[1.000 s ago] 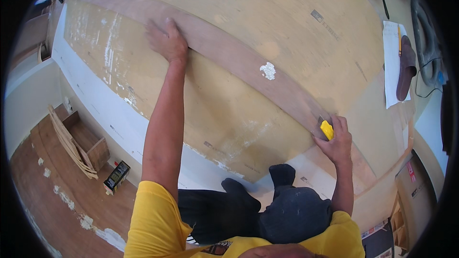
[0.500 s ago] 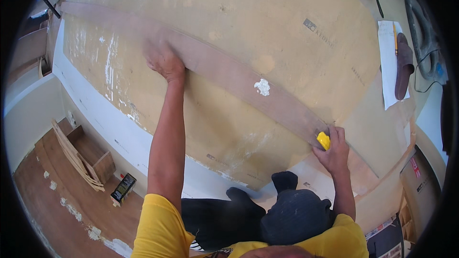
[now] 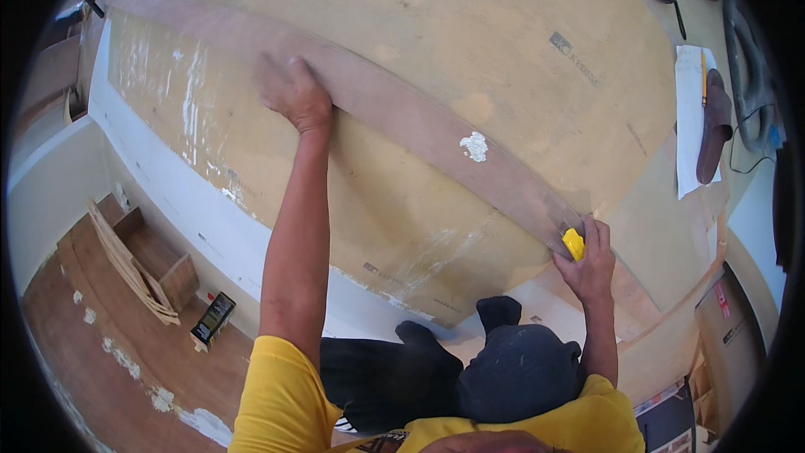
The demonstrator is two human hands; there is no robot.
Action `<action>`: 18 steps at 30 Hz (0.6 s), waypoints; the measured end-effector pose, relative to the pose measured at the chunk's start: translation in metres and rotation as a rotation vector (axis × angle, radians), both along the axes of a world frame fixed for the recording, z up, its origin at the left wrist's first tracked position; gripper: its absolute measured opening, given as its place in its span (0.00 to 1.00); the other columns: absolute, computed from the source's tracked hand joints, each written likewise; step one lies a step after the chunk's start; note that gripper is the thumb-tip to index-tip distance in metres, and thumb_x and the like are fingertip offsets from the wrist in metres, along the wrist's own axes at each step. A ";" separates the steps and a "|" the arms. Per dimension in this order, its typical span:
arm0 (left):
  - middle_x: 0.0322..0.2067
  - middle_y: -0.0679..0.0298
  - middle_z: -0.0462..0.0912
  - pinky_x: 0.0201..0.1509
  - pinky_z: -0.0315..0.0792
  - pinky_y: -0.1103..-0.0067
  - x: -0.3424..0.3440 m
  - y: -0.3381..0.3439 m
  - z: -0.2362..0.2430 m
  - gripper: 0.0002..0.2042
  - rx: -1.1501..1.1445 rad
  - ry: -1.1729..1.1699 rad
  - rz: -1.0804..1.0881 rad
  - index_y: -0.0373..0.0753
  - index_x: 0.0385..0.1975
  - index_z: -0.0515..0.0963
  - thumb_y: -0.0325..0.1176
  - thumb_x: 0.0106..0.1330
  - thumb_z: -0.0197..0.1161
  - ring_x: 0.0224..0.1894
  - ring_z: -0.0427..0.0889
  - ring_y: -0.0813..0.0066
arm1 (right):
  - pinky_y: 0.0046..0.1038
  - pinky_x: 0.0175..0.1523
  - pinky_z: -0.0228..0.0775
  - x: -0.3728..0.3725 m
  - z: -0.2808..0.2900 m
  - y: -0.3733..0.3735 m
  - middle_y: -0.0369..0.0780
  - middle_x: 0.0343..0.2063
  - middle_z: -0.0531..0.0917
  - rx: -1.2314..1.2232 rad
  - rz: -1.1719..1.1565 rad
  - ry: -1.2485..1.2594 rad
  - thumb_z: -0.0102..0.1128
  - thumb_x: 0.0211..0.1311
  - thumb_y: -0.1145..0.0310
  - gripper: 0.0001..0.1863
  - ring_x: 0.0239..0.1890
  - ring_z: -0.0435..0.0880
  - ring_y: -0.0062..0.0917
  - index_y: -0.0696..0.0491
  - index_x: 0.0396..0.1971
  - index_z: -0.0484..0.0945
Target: The person kneels on the floor and uses a utility knife to score and cut a large sheet of plywood along a straight line. They then measure and mark the plywood with a tape measure and pencil.
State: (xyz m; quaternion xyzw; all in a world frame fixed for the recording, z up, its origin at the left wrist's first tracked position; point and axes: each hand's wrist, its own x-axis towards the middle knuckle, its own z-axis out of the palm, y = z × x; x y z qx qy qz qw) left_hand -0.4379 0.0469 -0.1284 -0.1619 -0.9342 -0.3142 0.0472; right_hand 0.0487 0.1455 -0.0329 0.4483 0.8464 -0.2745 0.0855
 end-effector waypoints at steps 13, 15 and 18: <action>0.72 0.49 0.54 0.77 0.31 0.56 0.005 0.004 0.006 0.33 -0.071 -0.086 0.060 0.36 0.72 0.54 0.49 0.72 0.47 0.76 0.45 0.49 | 0.39 0.42 0.78 -0.003 -0.001 0.002 0.47 0.45 0.74 -0.039 -0.015 0.006 0.78 0.41 0.66 0.39 0.44 0.80 0.43 0.56 0.56 0.69; 0.72 0.49 0.54 0.77 0.31 0.56 0.007 0.006 0.009 0.33 -0.078 -0.085 0.059 0.37 0.73 0.53 0.48 0.73 0.47 0.76 0.44 0.49 | 0.39 0.42 0.79 -0.003 -0.002 0.001 0.47 0.45 0.74 -0.013 -0.013 -0.002 0.78 0.40 0.66 0.39 0.44 0.81 0.43 0.56 0.56 0.69; 0.73 0.49 0.53 0.77 0.31 0.56 0.008 0.007 0.011 0.33 -0.084 -0.107 0.067 0.37 0.73 0.52 0.48 0.73 0.46 0.76 0.43 0.48 | 0.39 0.43 0.79 -0.002 -0.003 0.000 0.47 0.47 0.74 0.002 -0.007 0.000 0.79 0.39 0.65 0.41 0.44 0.80 0.43 0.55 0.57 0.69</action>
